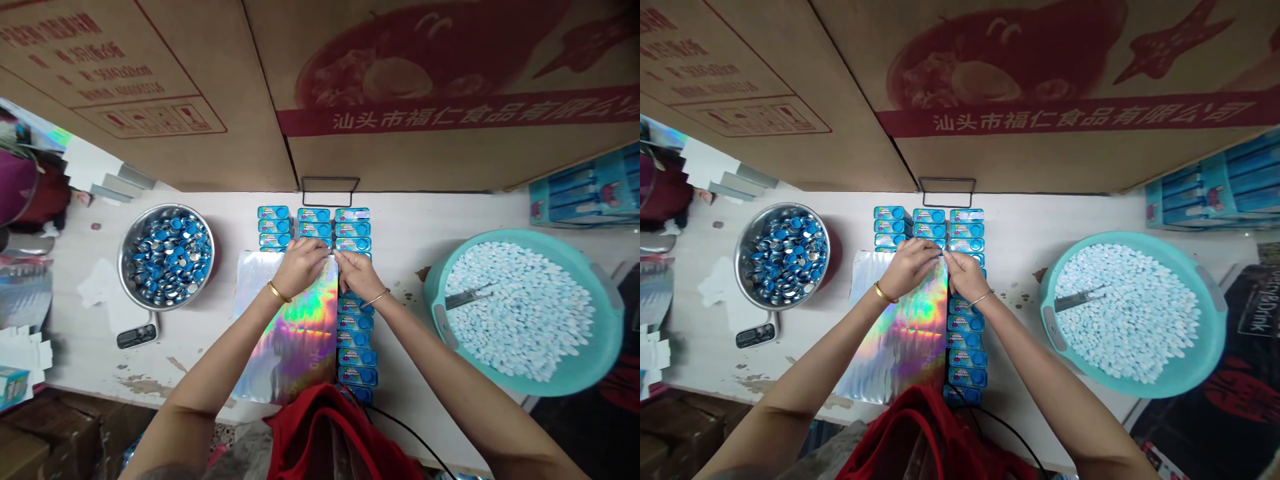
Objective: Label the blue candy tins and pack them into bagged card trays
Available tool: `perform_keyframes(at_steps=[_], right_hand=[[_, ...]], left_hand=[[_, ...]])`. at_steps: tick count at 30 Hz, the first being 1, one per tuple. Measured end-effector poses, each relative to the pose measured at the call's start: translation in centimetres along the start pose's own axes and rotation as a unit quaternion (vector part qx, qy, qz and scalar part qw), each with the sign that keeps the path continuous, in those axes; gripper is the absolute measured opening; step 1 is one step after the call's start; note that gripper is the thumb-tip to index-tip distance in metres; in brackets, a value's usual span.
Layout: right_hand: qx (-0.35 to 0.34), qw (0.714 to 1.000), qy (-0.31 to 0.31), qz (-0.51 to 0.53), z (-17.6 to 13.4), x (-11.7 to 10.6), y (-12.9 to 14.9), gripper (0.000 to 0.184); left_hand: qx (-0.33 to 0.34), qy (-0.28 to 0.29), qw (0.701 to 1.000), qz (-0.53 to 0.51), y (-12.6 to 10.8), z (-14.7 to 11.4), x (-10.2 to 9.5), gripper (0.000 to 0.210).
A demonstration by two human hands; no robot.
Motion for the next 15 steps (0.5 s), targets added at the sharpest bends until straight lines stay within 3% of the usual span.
perform_keyframes(at_steps=[5, 15], right_hand=[[0.031, 0.999, -0.012, 0.038, 0.7, -0.4, -0.5, 0.056], [0.088, 0.993, -0.007, 0.073, 0.9, -0.6, -0.4, 0.053]], left_hand=[[0.016, -0.024, 0.997, 0.067, -1.0, 0.0, 0.9, 0.025], [-0.026, -0.057, 0.997, 0.047, -2.0, -1.7, 1.9, 0.019]])
Point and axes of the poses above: each hand's wrist, its own z-axis towards the middle knuckle, its own x-axis out of the palm, y = z × x, the point moved 2 cm from there along z, towards the middle knuckle, and after that the axes turned 15 degrees about -x, right-handed, at the moved point
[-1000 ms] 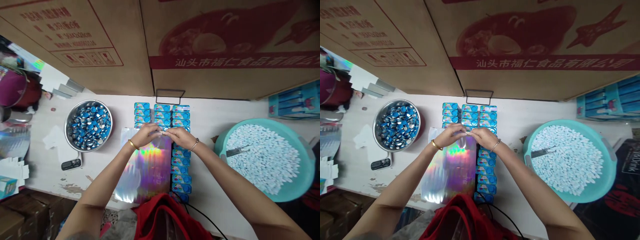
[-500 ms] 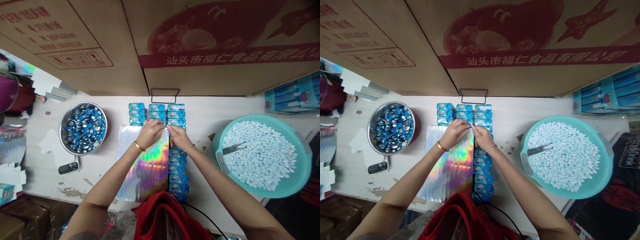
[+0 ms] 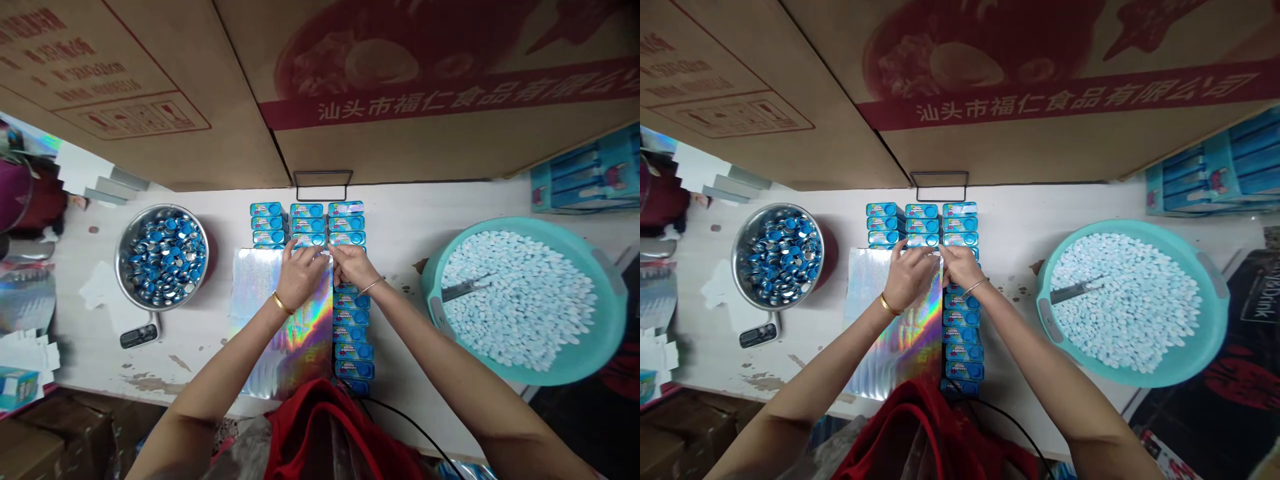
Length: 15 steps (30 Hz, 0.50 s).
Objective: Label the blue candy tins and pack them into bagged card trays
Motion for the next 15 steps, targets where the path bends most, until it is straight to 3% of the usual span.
perform_keyframes(at_steps=[6, 8, 10, 12, 15], right_hand=[[0.007, 1.0, 0.005, -0.023, 0.5, -0.1, -0.9, 0.052], [-0.021, 0.998, 0.012, -0.061, 0.4, -0.2, -0.8, 0.051], [-0.104, 0.987, -0.021, -0.124, 0.0, -0.5, -0.2, 0.05], [-0.192, 0.962, -0.096, -0.168, -0.9, -1.1, 0.8, 0.052], [-0.197, 0.959, -0.153, -0.134, -2.7, -2.0, 1.6, 0.065]], left_hand=[[-0.034, 0.015, 0.993, -0.109, -2.2, -3.7, -2.7, 0.009], [-0.109, -0.002, 0.972, -0.206, -2.8, -4.4, -4.1, 0.007], [-0.226, -0.045, 0.921, -0.313, -2.8, -4.2, -5.0, 0.011], [-0.311, -0.075, 0.857, -0.404, -2.7, -3.2, -5.0, 0.017], [-0.347, -0.076, 0.782, -0.512, -2.7, -0.8, -3.6, 0.023]])
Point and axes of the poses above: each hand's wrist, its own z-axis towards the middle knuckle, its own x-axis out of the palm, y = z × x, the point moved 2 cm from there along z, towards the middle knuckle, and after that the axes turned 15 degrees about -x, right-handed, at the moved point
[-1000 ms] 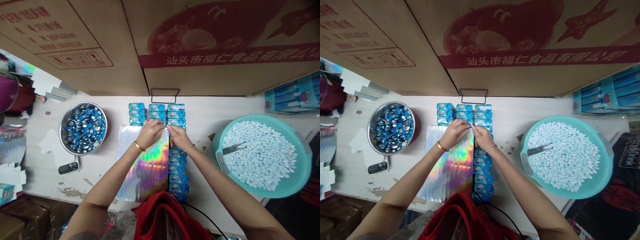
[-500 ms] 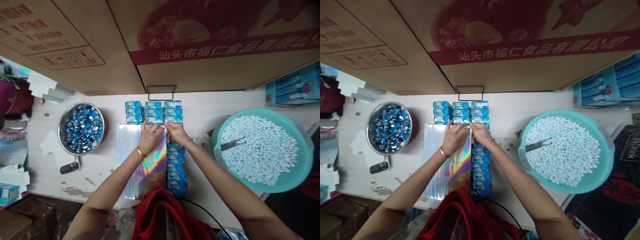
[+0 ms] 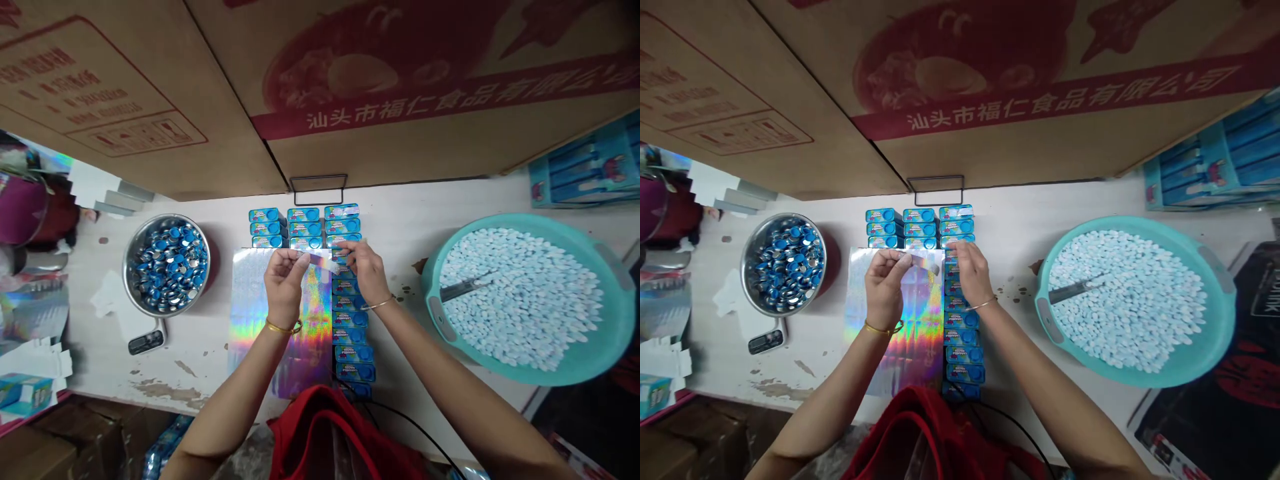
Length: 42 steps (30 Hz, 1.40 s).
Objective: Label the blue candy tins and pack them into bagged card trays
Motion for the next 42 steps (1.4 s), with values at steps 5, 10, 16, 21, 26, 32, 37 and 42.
perform_keyframes(at_steps=[5, 10, 16, 21, 26, 32, 37, 42], right_hand=[[0.03, 0.995, 0.022, 0.097, -1.2, -0.9, 1.1, 0.057], [0.019, 0.996, -0.058, 0.058, 0.2, -1.9, 0.8, 0.035], [-0.068, 0.991, -0.063, -0.098, 4.3, -3.6, -1.7, 0.03], [-0.126, 0.974, -0.047, -0.18, 5.9, -3.8, -3.7, 0.027], [-0.136, 0.965, -0.034, -0.222, 6.3, -3.8, -5.6, 0.026], [-0.09, 0.981, -0.057, -0.162, 5.8, -3.4, -7.1, 0.016], [-0.097, 0.993, -0.06, -0.032, 3.7, -2.3, -7.6, 0.032], [-0.123, 0.989, -0.001, -0.076, 3.4, -2.7, -9.0, 0.04]], left_hand=[[-0.049, 0.007, 0.991, -0.125, 1.0, 1.9, 3.2, 0.027], [-0.03, 0.01, 0.994, -0.1, 2.0, 3.7, 5.1, 0.022], [0.129, -0.081, 0.981, 0.122, 1.7, 6.8, 7.0, 0.013], [0.148, -0.156, 0.939, 0.269, 1.8, 7.8, 8.3, 0.012], [0.132, -0.173, 0.909, 0.356, 2.4, 8.1, 9.0, 0.01], [0.084, -0.191, 0.886, 0.414, 2.1, 8.6, 9.1, 0.03], [0.06, -0.178, 0.882, 0.432, 1.7, 8.8, 9.1, 0.042], [0.042, -0.159, 0.884, 0.438, 1.6, 9.1, 9.2, 0.038]])
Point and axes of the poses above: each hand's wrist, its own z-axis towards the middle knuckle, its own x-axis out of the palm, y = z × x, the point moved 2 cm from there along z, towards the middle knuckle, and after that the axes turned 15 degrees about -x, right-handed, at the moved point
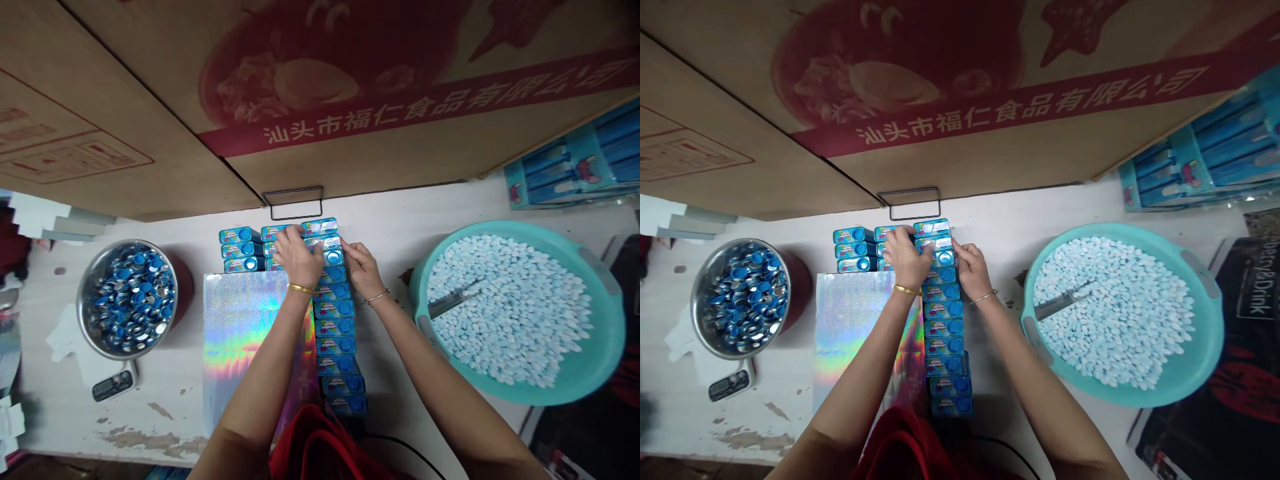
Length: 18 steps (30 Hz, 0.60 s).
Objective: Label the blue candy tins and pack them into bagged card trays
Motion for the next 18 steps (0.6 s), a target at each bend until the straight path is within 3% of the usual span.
perform_keyframes(at_steps=[2, 5, 8, 13, 18], right_hand=[[-0.036, 0.994, 0.034, -0.092, 0.3, -0.8, 0.5, 0.041], [-0.081, 0.97, 0.047, -0.222, 0.5, -1.6, 3.3, 0.04], [-0.119, 0.954, 0.092, -0.26, 0.2, -0.2, 6.9, 0.037], [-0.116, 0.937, 0.16, -0.29, -0.4, 4.0, 8.7, 0.034], [-0.098, 0.938, 0.158, -0.293, -0.2, 5.3, 7.6, 0.031]], left_hand=[[0.026, 0.025, 0.999, -0.011, 0.5, 0.5, -0.6, 0.029], [0.161, 0.088, 0.982, -0.045, 2.1, 1.2, -2.8, 0.008], [0.287, 0.111, 0.951, -0.004, 4.9, 1.4, -5.3, 0.02], [0.352, 0.106, 0.92, 0.135, 7.8, 1.0, -6.1, 0.024], [0.385, 0.107, 0.901, 0.171, 7.8, 0.5, -5.2, 0.021]])
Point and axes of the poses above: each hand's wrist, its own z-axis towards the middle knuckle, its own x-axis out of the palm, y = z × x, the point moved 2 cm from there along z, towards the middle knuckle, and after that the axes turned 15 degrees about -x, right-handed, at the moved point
